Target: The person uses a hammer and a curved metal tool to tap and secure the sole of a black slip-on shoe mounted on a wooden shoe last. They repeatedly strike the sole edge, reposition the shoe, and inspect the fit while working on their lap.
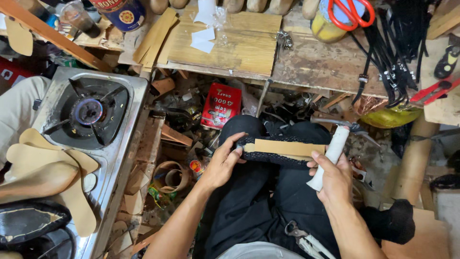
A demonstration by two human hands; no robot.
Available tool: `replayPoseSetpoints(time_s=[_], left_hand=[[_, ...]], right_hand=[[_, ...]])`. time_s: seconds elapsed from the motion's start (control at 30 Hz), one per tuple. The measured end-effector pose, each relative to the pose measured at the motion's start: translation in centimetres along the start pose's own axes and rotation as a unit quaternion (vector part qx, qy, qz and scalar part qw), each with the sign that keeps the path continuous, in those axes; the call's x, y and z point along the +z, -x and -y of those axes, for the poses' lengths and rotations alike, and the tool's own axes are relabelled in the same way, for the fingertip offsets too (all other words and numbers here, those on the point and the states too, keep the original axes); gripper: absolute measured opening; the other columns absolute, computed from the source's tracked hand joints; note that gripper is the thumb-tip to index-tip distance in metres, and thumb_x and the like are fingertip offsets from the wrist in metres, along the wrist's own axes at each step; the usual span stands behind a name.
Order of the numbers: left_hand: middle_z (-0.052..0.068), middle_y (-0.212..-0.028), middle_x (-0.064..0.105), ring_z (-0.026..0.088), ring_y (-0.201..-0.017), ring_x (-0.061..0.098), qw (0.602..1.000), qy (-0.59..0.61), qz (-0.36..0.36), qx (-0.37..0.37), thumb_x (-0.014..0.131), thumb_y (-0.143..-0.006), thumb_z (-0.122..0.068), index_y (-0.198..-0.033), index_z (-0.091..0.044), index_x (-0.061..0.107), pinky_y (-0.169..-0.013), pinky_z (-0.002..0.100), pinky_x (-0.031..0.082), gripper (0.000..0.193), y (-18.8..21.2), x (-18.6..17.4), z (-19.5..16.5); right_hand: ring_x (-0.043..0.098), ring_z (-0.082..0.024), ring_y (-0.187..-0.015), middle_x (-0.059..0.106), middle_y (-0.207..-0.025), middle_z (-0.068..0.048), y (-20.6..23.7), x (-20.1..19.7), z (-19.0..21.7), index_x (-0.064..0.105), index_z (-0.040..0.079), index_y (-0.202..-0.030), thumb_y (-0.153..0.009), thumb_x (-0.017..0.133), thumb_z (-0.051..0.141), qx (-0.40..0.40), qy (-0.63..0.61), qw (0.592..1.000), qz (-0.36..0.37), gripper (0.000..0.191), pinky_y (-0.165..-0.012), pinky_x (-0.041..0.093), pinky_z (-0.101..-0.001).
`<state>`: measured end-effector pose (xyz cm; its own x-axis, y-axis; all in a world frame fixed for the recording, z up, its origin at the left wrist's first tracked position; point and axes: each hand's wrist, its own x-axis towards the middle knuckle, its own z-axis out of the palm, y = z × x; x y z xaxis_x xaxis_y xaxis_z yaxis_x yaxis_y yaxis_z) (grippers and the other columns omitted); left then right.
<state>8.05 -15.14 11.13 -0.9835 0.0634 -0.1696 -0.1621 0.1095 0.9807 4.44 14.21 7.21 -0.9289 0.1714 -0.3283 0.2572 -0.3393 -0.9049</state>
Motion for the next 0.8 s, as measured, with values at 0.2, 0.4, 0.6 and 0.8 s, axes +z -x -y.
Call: replayPoseSetpoints(time_s=[0.2,0.4,0.6,0.8], left_hand=[[0.014,-0.137,0.062,0.022,-0.127,0.058,0.992,-0.06,-0.016,0.112,0.048,-0.1,-0.013,-0.145,-0.005,0.051,-0.107,0.033,0.044,0.046,-0.3,0.8,1.2],[0.012,-0.124,0.065,0.018,-0.116,0.059,0.995,-0.017,-0.055,0.08,0.061,-0.1,-0.02,-0.142,-0.004,0.054,-0.102,0.031,0.046,0.046,-0.4,2.4,1.6],[0.01,-0.111,0.07,0.016,-0.105,0.064,0.989,-0.048,-0.124,0.07,0.073,-0.093,-0.028,-0.132,-0.002,0.06,-0.096,0.03,0.05,0.048,-1.0,3.3,1.3],[0.008,-0.107,0.07,0.013,-0.101,0.063,0.982,-0.063,-0.156,0.088,0.076,-0.091,-0.025,-0.124,0.0,0.063,-0.091,0.028,0.049,0.044,-1.1,4.0,1.1]], right_hand=[[0.067,-0.016,-0.065,0.067,-0.091,-0.008,0.5,-0.1,-0.6,0.056,0.004,-0.117,-0.086,0.072,0.001,-0.017,0.026,1.0,-0.005,0.035,-0.052,0.05,-0.0274],[0.067,-0.017,-0.067,0.067,-0.093,-0.009,0.6,0.0,-1.0,0.055,0.003,-0.118,-0.088,0.072,0.0,-0.048,0.032,0.998,0.011,0.034,-0.053,0.051,-0.0276],[0.067,-0.017,-0.067,0.067,-0.094,-0.009,0.4,-0.1,-1.2,0.054,0.003,-0.119,-0.088,0.072,0.0,-0.049,0.036,0.998,0.003,0.036,-0.053,0.051,-0.0275],[0.068,-0.018,-0.068,0.066,-0.093,-0.011,0.6,-0.2,-1.5,0.052,0.001,-0.122,-0.089,0.072,0.001,-0.052,0.06,0.997,-0.005,0.039,-0.055,0.053,-0.0277]])
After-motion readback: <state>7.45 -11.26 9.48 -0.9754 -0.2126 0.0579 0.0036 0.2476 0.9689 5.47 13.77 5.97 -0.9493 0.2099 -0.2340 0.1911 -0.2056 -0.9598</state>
